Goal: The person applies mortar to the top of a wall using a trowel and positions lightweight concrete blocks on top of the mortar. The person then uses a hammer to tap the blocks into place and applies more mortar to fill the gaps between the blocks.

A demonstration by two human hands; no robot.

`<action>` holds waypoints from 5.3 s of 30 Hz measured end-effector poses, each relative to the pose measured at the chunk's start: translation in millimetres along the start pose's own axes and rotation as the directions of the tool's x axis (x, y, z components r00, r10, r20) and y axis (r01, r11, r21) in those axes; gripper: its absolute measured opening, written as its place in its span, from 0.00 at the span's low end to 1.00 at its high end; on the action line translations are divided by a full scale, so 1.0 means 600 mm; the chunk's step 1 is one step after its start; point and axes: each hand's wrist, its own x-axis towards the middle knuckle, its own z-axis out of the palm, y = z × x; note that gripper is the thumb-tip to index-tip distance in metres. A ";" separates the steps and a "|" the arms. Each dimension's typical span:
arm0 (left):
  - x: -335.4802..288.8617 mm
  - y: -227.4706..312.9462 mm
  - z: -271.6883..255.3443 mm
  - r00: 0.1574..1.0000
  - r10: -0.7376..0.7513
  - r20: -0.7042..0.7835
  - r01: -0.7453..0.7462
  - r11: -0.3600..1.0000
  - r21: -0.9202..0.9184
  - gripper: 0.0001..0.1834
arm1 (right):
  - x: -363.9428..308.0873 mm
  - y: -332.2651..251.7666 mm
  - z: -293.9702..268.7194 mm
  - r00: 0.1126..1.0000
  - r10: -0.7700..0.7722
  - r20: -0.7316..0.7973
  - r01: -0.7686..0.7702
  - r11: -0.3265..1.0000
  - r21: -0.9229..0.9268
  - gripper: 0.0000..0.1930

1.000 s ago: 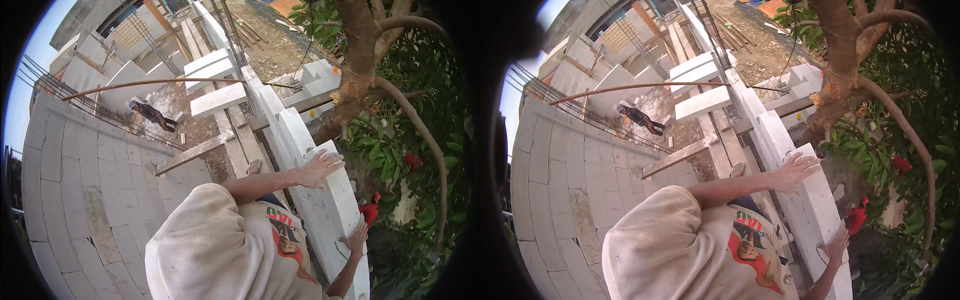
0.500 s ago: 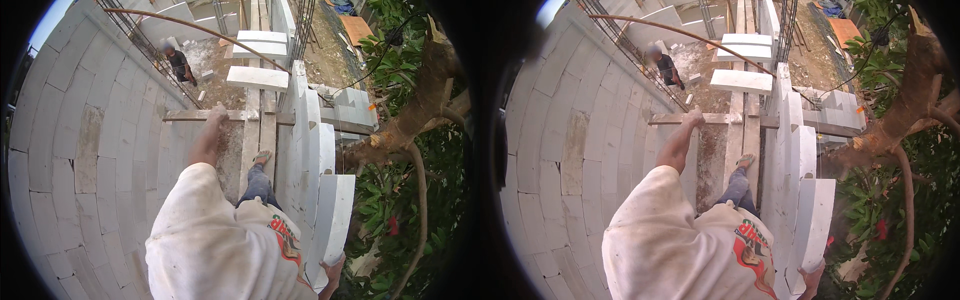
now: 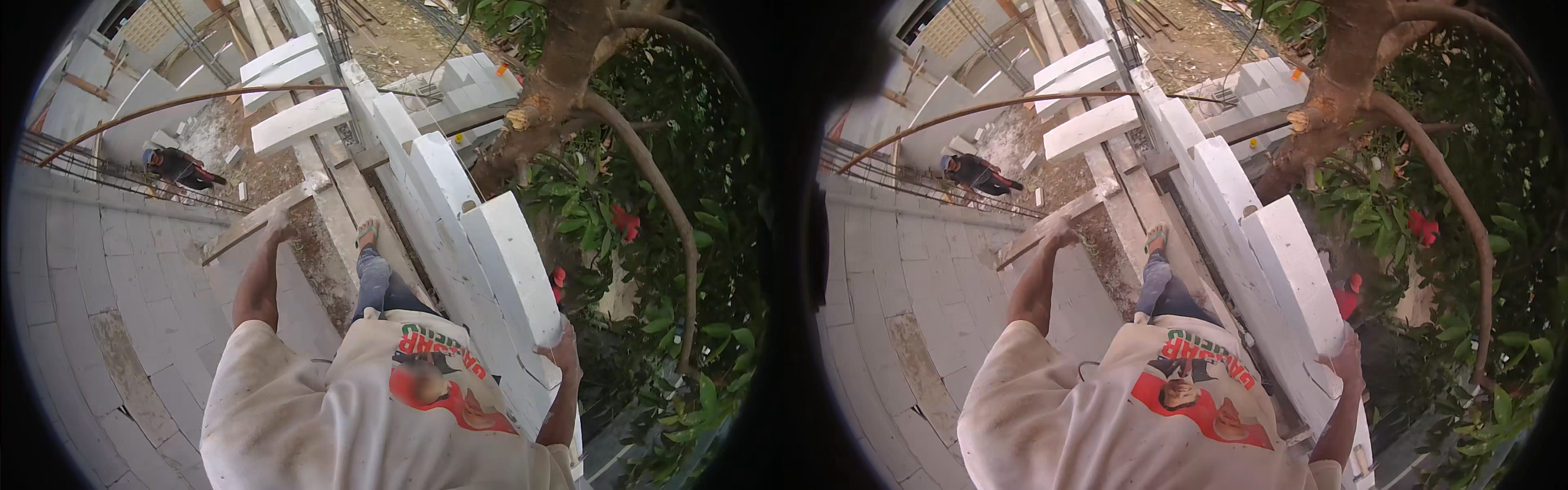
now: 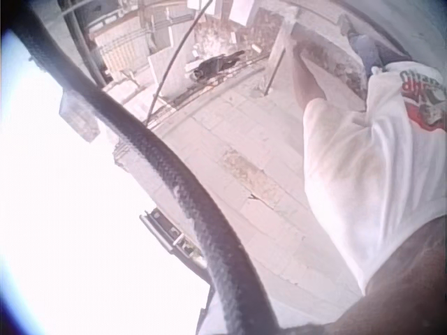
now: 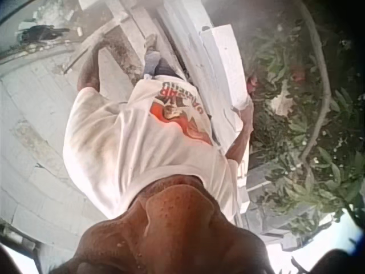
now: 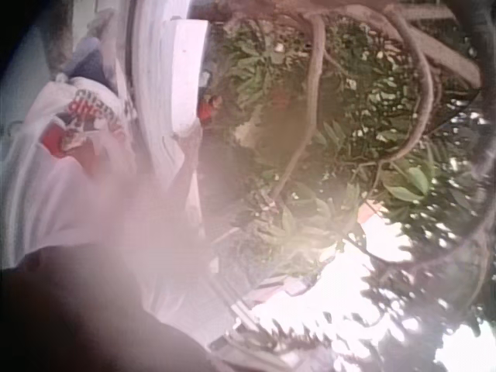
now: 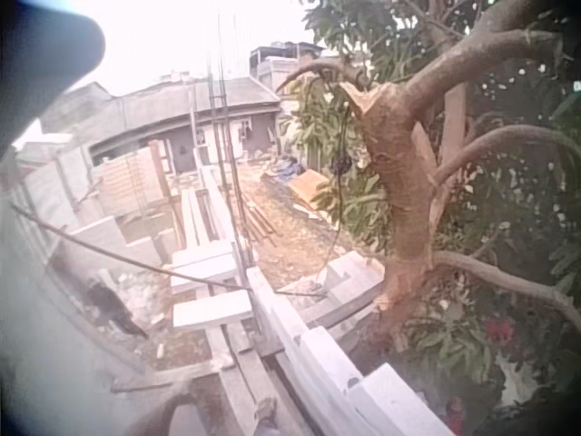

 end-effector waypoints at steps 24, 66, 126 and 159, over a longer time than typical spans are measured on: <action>0.161 0.740 0.272 0.358 0.870 0.337 -0.928 0.372 0.027 0.72 | -0.048 -0.211 0.088 0.697 0.488 -0.526 -0.611 0.787 -0.080 0.62; -0.013 0.770 0.224 0.827 0.486 0.282 -0.108 0.630 -0.769 0.40 | -0.049 -0.058 0.137 0.642 0.478 -0.599 -0.604 0.797 -0.013 0.46; -0.197 0.569 0.158 0.663 0.533 0.526 -0.508 0.836 -0.207 0.23 | -0.834 0.654 0.286 0.271 0.919 -0.288 0.225 0.230 0.947 0.17; 0.229 0.722 0.367 0.114 0.986 0.119 -0.878 0.156 -0.453 0.25 | -0.361 -0.529 0.619 -0.042 0.710 0.703 -0.074 -0.704 0.706 0.13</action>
